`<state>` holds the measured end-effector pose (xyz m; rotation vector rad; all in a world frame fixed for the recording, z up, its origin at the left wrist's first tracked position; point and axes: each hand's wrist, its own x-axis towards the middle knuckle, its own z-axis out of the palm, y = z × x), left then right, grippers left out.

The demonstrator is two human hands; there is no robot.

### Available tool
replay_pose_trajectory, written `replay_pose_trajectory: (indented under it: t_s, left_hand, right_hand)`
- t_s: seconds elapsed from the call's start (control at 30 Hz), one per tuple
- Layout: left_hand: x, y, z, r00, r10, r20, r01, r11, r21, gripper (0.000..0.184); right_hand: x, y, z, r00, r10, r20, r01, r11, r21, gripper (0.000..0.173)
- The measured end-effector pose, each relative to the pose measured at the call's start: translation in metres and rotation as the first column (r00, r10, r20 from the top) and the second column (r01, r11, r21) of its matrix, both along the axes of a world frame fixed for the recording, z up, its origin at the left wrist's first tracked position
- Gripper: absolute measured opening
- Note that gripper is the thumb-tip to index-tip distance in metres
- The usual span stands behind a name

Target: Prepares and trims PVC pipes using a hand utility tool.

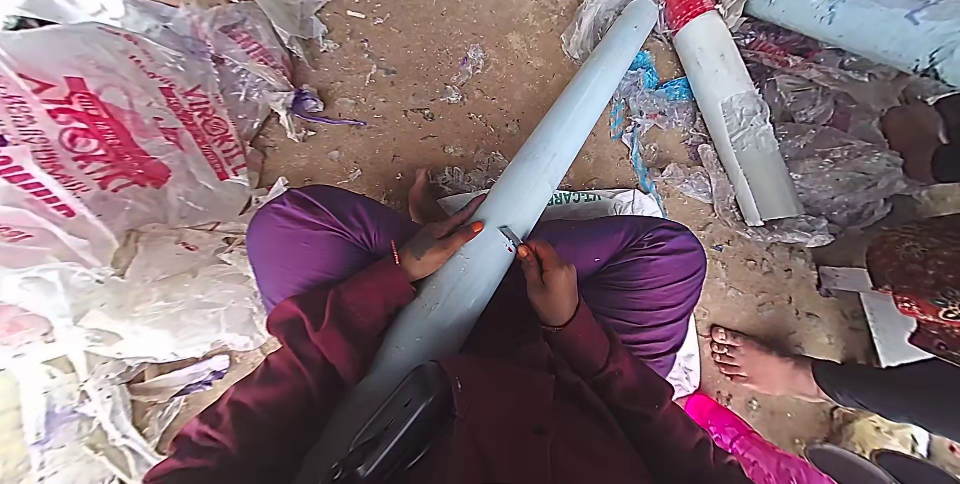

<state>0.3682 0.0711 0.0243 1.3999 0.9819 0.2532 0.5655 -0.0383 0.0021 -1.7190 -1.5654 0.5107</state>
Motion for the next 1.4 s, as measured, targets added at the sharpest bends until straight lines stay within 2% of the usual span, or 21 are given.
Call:
replay_pose_trajectory:
  t_s: [0.07, 0.17, 0.23, 0.3, 0.43, 0.57, 0.7, 0.8, 0.93, 1.07, 1.23, 1.4]
  left_hand:
    - [0.000, 0.000, 0.000, 1.000, -0.004, -0.007, 0.004, 1.000, -0.001, 0.054]
    - [-0.001, 0.000, 0.000, 1.000, 0.002, 0.005, -0.002, 1.000, 0.002, 0.055]
    - [0.000, -0.001, 0.000, 1.000, 0.008, 0.015, -0.008, 1.000, 0.005, 0.054]
    - [0.000, -0.001, 0.000, 1.000, 0.016, 0.016, -0.016, 1.000, 0.000, 0.053]
    - [-0.001, 0.000, 0.001, 1.000, 0.007, 0.000, -0.007, 1.000, 0.013, 0.054]
    - [0.000, -0.002, 0.000, 1.000, 0.020, -0.004, -0.020, 1.000, 0.004, 0.052]
    - [0.000, 0.000, 0.002, 1.000, 0.009, -0.015, -0.009, 1.000, -0.017, 0.053]
    - [-0.001, 0.000, -0.001, 1.000, 0.010, -0.017, -0.010, 1.000, -0.019, 0.054]
    - [-0.001, 0.000, -0.002, 1.000, 0.008, -0.010, -0.008, 1.000, -0.007, 0.054]
    - [-0.002, 0.000, -0.004, 1.000, 0.002, 0.002, -0.002, 1.000, 0.001, 0.055]
    - [-0.001, -0.001, -0.003, 1.000, 0.013, 0.017, -0.013, 1.000, -0.002, 0.054]
    - [-0.001, -0.001, -0.002, 1.000, 0.011, 0.003, -0.011, 1.000, -0.001, 0.054]
  right_hand:
    - [-0.001, 0.000, -0.001, 0.991, -0.047, 0.122, 0.037, 0.996, 0.082, 0.028]
    - [-0.005, -0.004, 0.001, 0.977, 0.016, 0.213, -0.055, 0.982, 0.179, 0.026]
    - [-0.004, -0.002, -0.001, 0.969, -0.005, 0.245, -0.048, 0.977, 0.207, 0.025]
    - [-0.001, 0.002, -0.007, 0.964, -0.055, 0.259, -0.008, 0.972, 0.235, 0.026]
    - [-0.002, -0.001, -0.006, 0.972, 0.017, 0.236, -0.080, 0.962, 0.261, 0.026]
    - [-0.001, 0.001, -0.009, 0.975, -0.024, 0.220, -0.033, 0.966, 0.255, 0.026]
    - [0.000, 0.001, -0.005, 0.994, 0.011, 0.109, -0.031, 0.982, 0.189, 0.024]
    - [0.003, 0.001, -0.006, 0.998, 0.041, -0.056, -0.035, 0.995, 0.094, 0.026]
    - [0.004, 0.001, -0.009, 0.964, 0.065, -0.257, -0.069, 0.998, -0.009, 0.027]
    - [0.003, 0.002, -0.009, 0.916, 0.065, -0.395, -0.090, 0.995, -0.045, 0.025]
    - [0.002, 0.000, -0.005, 0.896, 0.098, -0.433, -0.139, 0.988, -0.063, 0.025]
    - [0.004, 0.003, -0.006, 0.908, 0.062, -0.415, -0.098, 0.993, -0.066, 0.025]
